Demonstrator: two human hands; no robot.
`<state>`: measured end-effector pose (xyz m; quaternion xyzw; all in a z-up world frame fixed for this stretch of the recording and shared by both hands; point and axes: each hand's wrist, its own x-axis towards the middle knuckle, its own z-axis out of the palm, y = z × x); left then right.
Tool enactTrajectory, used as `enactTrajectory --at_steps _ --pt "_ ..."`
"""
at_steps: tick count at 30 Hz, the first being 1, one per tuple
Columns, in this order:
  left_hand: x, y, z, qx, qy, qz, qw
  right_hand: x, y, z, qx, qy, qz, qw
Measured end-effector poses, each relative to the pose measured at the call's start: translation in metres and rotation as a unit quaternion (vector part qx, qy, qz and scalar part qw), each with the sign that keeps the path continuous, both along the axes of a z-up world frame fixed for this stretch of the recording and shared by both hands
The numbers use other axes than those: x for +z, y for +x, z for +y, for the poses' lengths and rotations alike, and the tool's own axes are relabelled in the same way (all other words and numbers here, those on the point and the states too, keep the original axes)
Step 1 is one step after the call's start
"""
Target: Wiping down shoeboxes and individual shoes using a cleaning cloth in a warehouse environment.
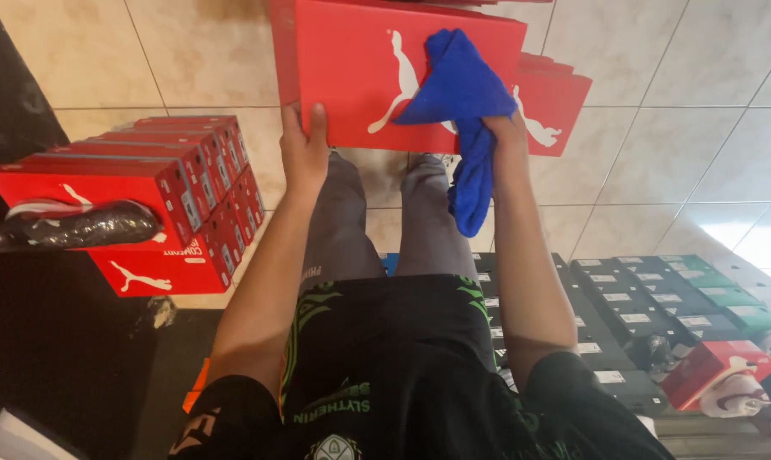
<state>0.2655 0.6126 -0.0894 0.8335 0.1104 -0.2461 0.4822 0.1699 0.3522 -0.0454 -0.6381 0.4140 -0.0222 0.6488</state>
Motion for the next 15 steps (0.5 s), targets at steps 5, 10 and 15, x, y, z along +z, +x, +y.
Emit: enactTrajectory --at_steps 5,10,15 --pt "-0.019 0.008 0.016 -0.026 -0.113 0.001 0.993 0.064 0.018 0.018 -0.031 -0.114 -0.058 0.991" --pt "-0.015 0.011 0.021 -0.11 -0.1 -0.02 0.989 0.064 0.019 0.032 0.069 -0.246 -0.131 0.958" --pt "-0.029 0.007 0.025 -0.124 -0.079 -0.056 0.988 0.051 0.032 0.055 0.451 -0.48 0.095 0.747"
